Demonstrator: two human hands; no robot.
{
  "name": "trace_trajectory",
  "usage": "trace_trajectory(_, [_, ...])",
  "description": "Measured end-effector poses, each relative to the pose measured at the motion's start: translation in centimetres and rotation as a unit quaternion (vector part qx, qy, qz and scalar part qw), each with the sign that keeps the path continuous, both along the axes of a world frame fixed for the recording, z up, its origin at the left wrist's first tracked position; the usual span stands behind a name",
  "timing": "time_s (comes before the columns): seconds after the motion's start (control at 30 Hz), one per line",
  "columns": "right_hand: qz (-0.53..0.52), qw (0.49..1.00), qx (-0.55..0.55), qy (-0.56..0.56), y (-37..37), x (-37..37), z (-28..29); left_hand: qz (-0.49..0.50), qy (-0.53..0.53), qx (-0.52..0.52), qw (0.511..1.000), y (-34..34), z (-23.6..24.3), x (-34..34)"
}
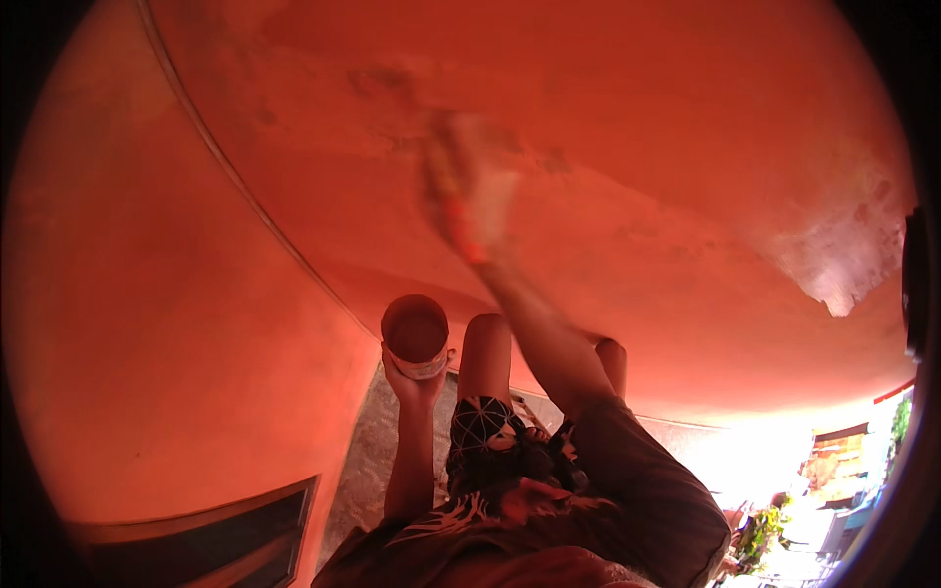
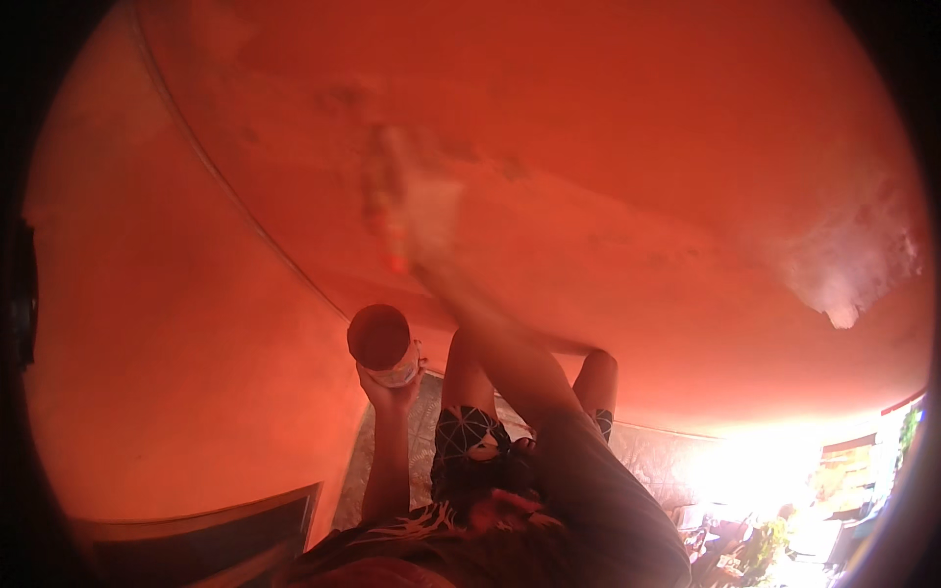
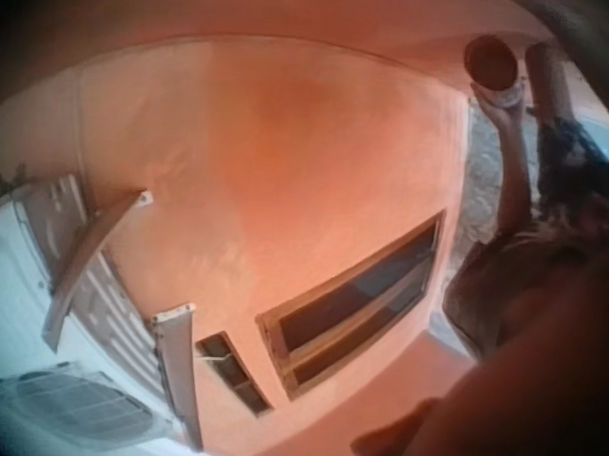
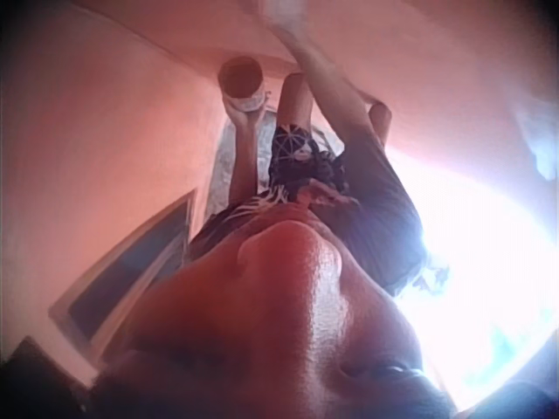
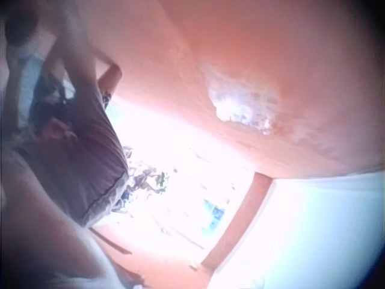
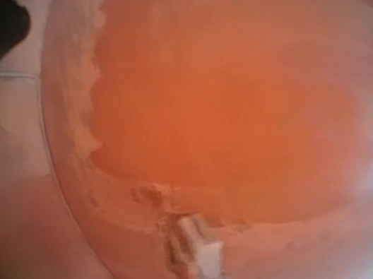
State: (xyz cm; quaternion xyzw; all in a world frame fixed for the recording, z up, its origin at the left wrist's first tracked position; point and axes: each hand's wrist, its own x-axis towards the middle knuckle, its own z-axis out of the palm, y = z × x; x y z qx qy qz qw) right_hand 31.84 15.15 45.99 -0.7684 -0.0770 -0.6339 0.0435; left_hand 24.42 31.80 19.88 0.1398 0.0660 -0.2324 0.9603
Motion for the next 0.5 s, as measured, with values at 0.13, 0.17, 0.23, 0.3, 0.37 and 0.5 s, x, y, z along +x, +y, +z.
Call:
trace_trajectory(0.13, [0.055, 0.931, 0.344, -0.11, -7.1, -8.4, -1.0, -0.027, -0.027, -0.052, 0.998, 0.0, -1.5, 0.1])
trace_trajectory(0.17, [-0.014, 0.934, 0.327, -0.143, -8.8, -10.6, -1.8, -0.02, -0.019, -0.045, 0.999, 0.3, -1.3, 0.3])
trace_trajectory(0.23, [-0.019, 0.924, 0.321, -0.206, -11.2, -14.0, -2.2, -0.023, -0.013, -0.043, 0.999, 0.6, -1.4, 0.1])
trace_trajectory(0.3, [0.002, 0.918, 0.308, -0.25, -12.1, -16.0, -2.1, -0.024, -0.025, -0.054, 0.998, 0.3, -2.0, 0.3])
trace_trajectory(0.37, [-0.005, 0.926, 0.293, -0.236, -11.8, -16.4, -1.5, -0.033, -0.023, -0.056, 0.998, -0.2, -2.3, 0.6])
trace_trajectory(0.5, [-0.081, 0.947, 0.286, -0.12, -7.1, -9.7, -1.5, -0.028, -0.017, -0.069, 0.997, -1.1, -1.9, 0.8])
